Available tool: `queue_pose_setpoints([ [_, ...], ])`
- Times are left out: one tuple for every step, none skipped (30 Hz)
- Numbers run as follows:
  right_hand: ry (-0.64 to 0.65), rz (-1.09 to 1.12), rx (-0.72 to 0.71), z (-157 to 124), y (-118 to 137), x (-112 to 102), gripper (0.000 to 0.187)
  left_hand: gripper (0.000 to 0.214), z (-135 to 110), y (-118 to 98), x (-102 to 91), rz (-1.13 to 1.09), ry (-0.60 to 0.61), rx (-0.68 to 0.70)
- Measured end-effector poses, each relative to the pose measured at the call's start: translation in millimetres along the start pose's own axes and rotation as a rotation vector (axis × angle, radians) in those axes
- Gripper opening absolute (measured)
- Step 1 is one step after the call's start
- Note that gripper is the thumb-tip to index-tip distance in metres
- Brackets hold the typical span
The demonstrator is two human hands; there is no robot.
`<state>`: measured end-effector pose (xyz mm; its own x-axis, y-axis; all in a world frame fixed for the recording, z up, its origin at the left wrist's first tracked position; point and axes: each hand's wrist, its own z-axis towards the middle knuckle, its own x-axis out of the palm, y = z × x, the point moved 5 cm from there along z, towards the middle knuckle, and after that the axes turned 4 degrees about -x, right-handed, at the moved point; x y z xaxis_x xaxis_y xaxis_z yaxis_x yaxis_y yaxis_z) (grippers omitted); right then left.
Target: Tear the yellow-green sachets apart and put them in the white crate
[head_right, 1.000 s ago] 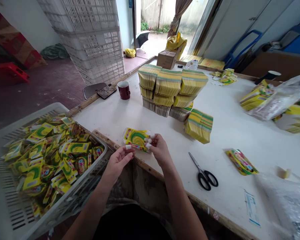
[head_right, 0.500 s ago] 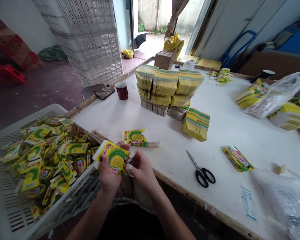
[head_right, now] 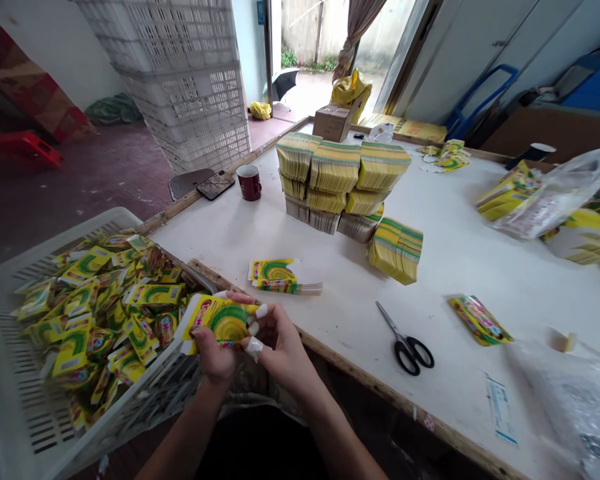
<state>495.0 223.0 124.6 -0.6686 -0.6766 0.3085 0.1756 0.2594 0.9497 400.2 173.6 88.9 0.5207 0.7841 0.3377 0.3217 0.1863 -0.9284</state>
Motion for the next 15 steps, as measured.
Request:
queue_pose_setpoints([
  [0.026, 0.078, 0.022, -0.1, -0.5, 1.1, 0.041, 0.082, 1.3, -2.9, 1.2, -0.016, -0.005, 0.001],
  [0.045, 0.125, 0.033, -0.2, -0.5, 2.1, 0.045, 0.082, 2.4, -6.2, 2.8, -0.034, -0.004, -0.004],
  [0.056, 0.142, 0.034, -0.5, -0.3, 2.9, 0.049, 0.082, 3.4, -9.8, 4.3, -0.052, 0.002, -0.016],
  [0.065, 0.134, 0.029, -0.7, 0.2, 3.6, 0.052, 0.081, 4.1, -13.3, 5.6, -0.067, 0.012, -0.030],
  [0.075, 0.109, 0.020, -1.0, 0.8, 4.5, 0.055, 0.078, 4.5, -16.4, 6.8, -0.077, 0.029, -0.048],
  [0.086, 0.076, 0.015, -1.1, 1.2, 5.3, 0.058, 0.075, 4.7, -19.1, 7.8, -0.086, 0.049, -0.065],
  [0.096, 0.048, 0.016, -1.2, 1.4, 5.9, 0.061, 0.071, 4.8, -21.3, 8.7, -0.096, 0.073, -0.083],
  [0.106, 0.033, 0.024, -1.2, 1.1, 6.2, 0.062, 0.067, 4.7, -22.9, 9.5, -0.114, 0.097, -0.099],
  [0.111, 0.037, 0.040, -1.1, 0.5, 6.1, 0.062, 0.064, 4.7, -24.1, 10.5, -0.140, 0.122, -0.111],
  [0.109, 0.059, 0.061, -0.9, -0.5, 5.7, 0.062, 0.062, 4.7, -24.8, 11.6, -0.166, 0.144, -0.120],
  [0.101, 0.094, 0.083, -0.8, -1.5, 4.9, 0.060, 0.061, 4.8, -25.3, 12.6, -0.194, 0.159, -0.122],
  [0.089, 0.140, 0.100, -0.6, -2.4, 4.3, 0.059, 0.059, 5.2, -25.8, 13.4, -0.219, 0.165, -0.115],
  [0.078, 0.188, 0.112, -0.6, -2.8, 4.1, 0.059, 0.057, 5.7, -26.1, 14.3, -0.241, 0.170, -0.103],
  [0.071, 0.231, 0.116, -0.6, -3.0, 4.5, 0.058, 0.054, 6.3, -26.4, 15.2, -0.261, 0.173, -0.086],
  [0.070, 0.259, 0.115, -0.8, -2.8, 5.6, 0.058, 0.051, 7.1, -26.6, 15.9, -0.280, 0.176, -0.067],
])
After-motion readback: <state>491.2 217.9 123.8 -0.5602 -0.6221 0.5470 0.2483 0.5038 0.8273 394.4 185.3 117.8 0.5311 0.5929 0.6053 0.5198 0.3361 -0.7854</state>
